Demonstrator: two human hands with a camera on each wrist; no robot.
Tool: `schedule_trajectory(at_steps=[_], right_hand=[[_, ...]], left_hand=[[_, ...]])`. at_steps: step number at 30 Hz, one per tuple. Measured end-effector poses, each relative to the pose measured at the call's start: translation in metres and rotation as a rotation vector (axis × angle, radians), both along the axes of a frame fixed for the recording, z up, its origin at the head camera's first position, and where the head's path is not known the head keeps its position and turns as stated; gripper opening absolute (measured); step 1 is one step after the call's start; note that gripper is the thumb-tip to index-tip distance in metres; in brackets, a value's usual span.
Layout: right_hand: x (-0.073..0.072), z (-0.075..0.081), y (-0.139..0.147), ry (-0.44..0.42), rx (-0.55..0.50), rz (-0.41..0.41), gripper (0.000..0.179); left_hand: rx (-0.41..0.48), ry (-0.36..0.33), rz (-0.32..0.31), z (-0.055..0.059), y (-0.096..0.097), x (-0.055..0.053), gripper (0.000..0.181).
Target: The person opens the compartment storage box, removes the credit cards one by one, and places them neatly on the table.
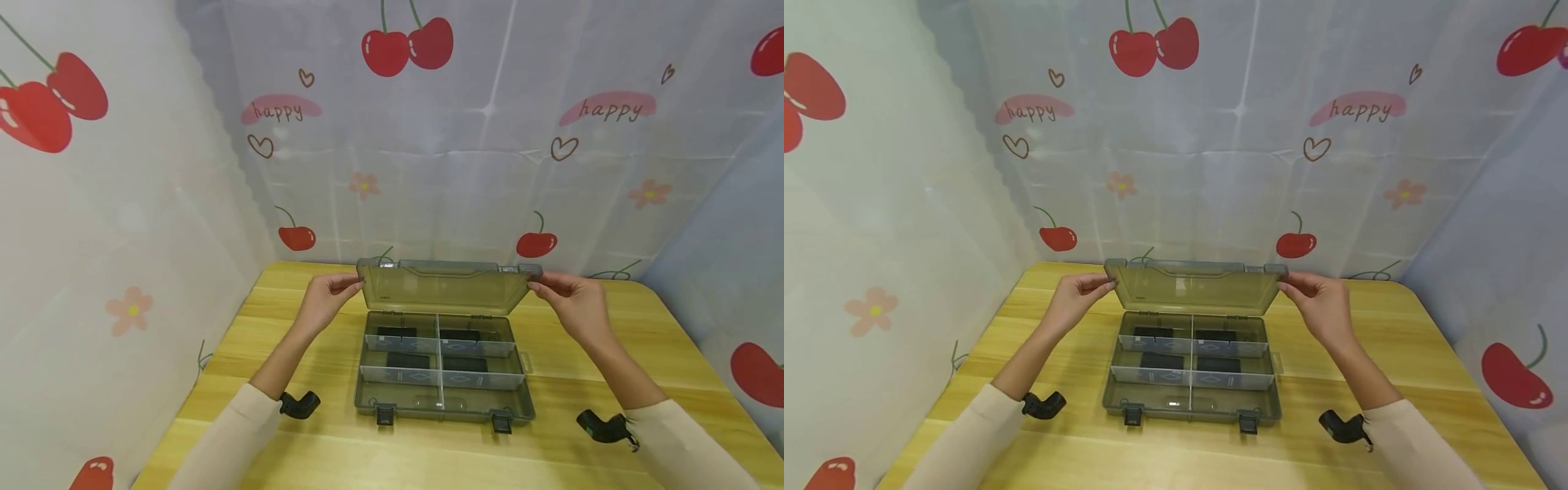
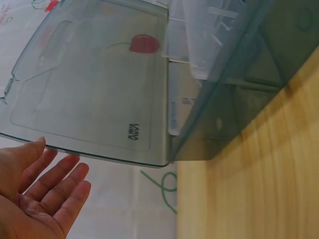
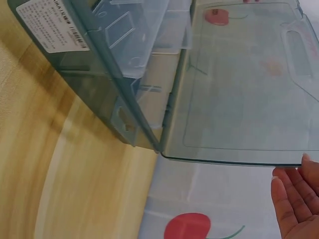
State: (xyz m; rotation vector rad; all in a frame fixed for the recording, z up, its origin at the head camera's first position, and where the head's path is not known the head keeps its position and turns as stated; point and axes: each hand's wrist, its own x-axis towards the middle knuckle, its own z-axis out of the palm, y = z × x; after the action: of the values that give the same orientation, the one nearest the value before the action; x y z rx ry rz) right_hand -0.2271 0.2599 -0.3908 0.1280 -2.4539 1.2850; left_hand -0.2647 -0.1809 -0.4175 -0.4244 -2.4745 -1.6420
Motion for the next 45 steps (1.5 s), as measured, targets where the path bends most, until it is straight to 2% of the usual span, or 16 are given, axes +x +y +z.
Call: schedule_trajectory(at_steps=[5, 9, 14, 22, 25, 30, 40, 45], right_hand=[[-0.007, -0.009, 0.0, -0.02, 0.004, 0.007, 0.034], [-0.013, -0.017, 0.001, -0.031, -0.012, 0.029, 0.034], [-0.021, -0.029, 0.001, -0.046, -0.021, 0.038, 0.035], [-0.027, -0.042, 0.001, -0.104, -0.014, 0.054, 0.031], [-0.03, -0.046, 0.001, -0.115, -0.028, 0.069, 0.031], [-0.034, -0.051, -0.002, -0.145, -0.074, 0.098, 0.032], [-0.044, -0.058, -0.007, -0.192, -0.117, 0.12, 0.034], [-0.046, -0.059, -0.006, -0.203, -0.159, 0.133, 0.035]], left_hand=[[0.014, 0.004, -0.01, -0.012, -0.001, -0.008, 0.028], [0.01, 0.002, -0.004, -0.018, 0.0, -0.012, 0.027], [-0.038, -0.01, 0.003, -0.028, -0.001, -0.018, 0.026], [-0.104, -0.026, -0.034, -0.051, -0.003, -0.03, 0.026], [-0.104, -0.009, -0.052, -0.056, -0.002, -0.034, 0.026], [-0.11, -0.005, -0.046, -0.062, 0.0, -0.039, 0.024], [-0.057, -0.062, -0.075, -0.075, 0.0, -0.048, 0.029], [-0.015, -0.063, -0.097, -0.08, 0.002, -0.05, 0.032]])
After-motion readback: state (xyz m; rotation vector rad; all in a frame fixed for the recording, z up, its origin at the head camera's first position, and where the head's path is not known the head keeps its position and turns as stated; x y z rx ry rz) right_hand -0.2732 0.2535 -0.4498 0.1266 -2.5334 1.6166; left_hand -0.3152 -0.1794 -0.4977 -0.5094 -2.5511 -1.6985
